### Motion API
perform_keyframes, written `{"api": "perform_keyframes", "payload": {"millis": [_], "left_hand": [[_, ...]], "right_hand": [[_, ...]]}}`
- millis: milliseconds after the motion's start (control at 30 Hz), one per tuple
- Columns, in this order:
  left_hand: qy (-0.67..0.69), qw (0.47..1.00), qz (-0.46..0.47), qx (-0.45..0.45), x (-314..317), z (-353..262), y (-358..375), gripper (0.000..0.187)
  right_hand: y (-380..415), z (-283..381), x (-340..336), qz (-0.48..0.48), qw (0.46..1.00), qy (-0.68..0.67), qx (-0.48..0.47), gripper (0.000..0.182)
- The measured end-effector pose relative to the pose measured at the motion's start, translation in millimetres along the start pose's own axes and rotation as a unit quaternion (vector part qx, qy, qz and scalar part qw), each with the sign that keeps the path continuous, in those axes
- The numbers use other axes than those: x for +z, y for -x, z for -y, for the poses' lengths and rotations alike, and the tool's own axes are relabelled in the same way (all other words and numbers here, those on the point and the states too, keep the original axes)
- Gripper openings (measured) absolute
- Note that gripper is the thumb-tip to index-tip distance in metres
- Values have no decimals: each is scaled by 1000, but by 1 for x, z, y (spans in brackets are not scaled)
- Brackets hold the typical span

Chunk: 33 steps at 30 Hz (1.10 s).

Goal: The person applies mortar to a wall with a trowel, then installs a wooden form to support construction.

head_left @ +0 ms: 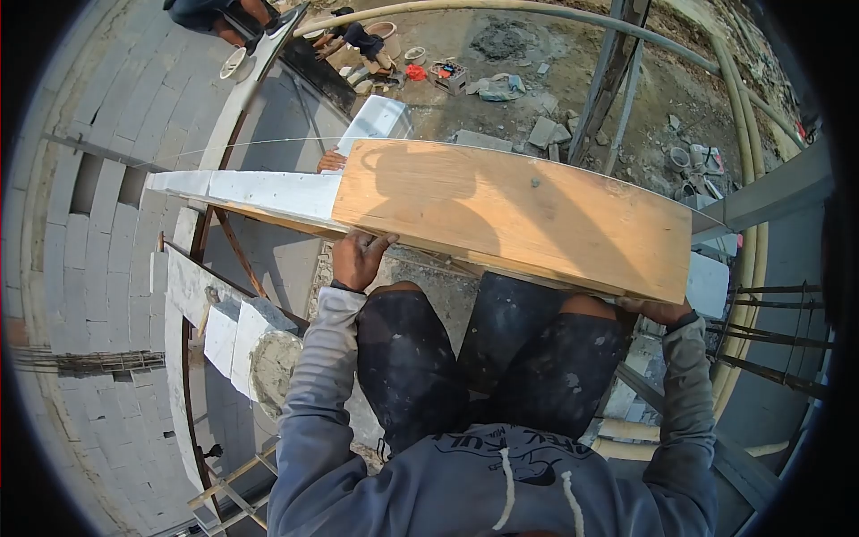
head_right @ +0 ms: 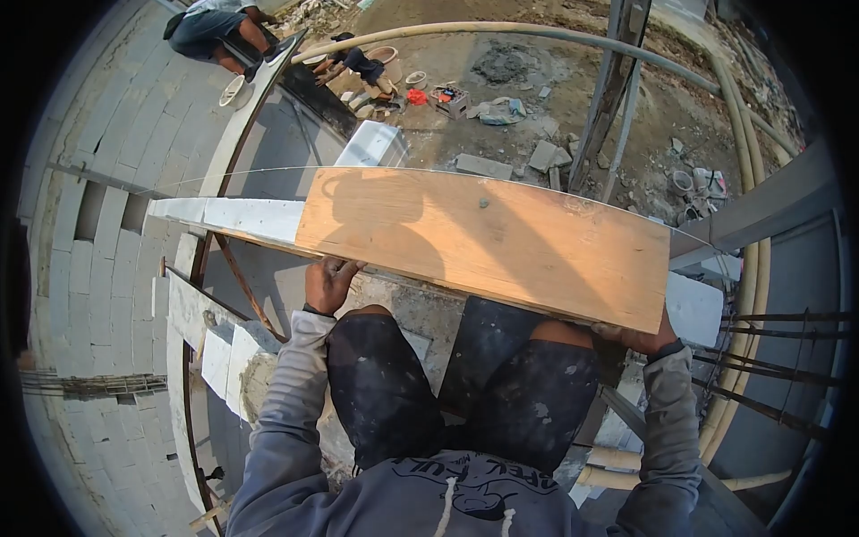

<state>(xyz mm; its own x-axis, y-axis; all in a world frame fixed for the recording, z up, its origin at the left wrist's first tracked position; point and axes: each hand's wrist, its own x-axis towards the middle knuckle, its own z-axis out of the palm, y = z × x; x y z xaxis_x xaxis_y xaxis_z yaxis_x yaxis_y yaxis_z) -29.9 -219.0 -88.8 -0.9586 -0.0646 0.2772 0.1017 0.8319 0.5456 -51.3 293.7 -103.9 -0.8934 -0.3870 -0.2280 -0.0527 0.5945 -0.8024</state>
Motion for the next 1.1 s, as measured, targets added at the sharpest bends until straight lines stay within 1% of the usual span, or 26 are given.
{"api": "perform_keyframes", "payload": {"millis": [67,100,200,267,333,367,400,467,533,600,633,667,733,767,833,867,900,933,967,1033,1100], "left_hand": [[-33,995,49,-75,-4,-4,-1,32],[-33,995,50,-75,-4,-3,-1,32],[-35,996,52,-70,-1,-2,0,30],[-3,1000,-3,-12,2,-2,0,23],[-6,1000,-4,-2,2,-2,0,22],[-10,1000,-5,10,2,-1,0,22],[-8,1000,-5,11,2,1,-1,22],[-7,999,29,-31,3,6,0,29],[-14,999,25,-29,-3,2,1,28],[-23,999,27,-24,-2,-6,-1,25],[28,999,16,-28,0,-10,-2,22],[53,997,23,-57,-1,-16,-2,20],[11,998,34,-54,1,-11,-2,23],[-9,998,44,-49,-2,-17,-3,23],[-16,997,50,-61,-4,-20,-2,22],[-17,996,52,-68,-4,-21,-3,22],[-14,996,53,-63,-2,-21,-3,22],[-1,999,26,-36,0,-21,-3,25],[11,1000,-2,-9,1,-20,-3,29],[7,1000,-1,-4,3,-14,-3,28],[5,1000,2,-1,5,-3,0,27]], "right_hand": [[0,6,0,-5,1000,-18,8,64],[1,9,0,-11,999,-37,17,63],[0,10,0,-16,1000,-16,7,63],[0,1,2,-12,1000,-1,-2,64],[0,3,1,-9,1000,17,-11,64],[1,7,0,-12,1000,-1,-6,64],[1,10,-1,-15,1000,-19,-1,64],[0,6,-1,-11,1000,-8,2,65],[-4,4,3,-11,1000,2,7,65],[-4,5,0,1,1000,9,-6,67],[-6,-14,4,-23,997,57,-41,69],[-5,-29,5,-44,991,106,-74,71],[-4,3,-6,-39,989,122,-70,77],[-4,6,-7,-50,989,129,-58,77],[-7,3,-5,-57,979,163,-107,84],[-7,1,-4,-63,979,165,-102,84],[-6,0,-4,-71,972,195,-110,87],[-6,-1,-4,-77,965,223,-117,90],[-6,-2,-4,-79,964,224,-115,90],[-6,-3,-4,-85,961,228,-131,94],[-4,0,-5,-86,968,204,-119,95]]}}
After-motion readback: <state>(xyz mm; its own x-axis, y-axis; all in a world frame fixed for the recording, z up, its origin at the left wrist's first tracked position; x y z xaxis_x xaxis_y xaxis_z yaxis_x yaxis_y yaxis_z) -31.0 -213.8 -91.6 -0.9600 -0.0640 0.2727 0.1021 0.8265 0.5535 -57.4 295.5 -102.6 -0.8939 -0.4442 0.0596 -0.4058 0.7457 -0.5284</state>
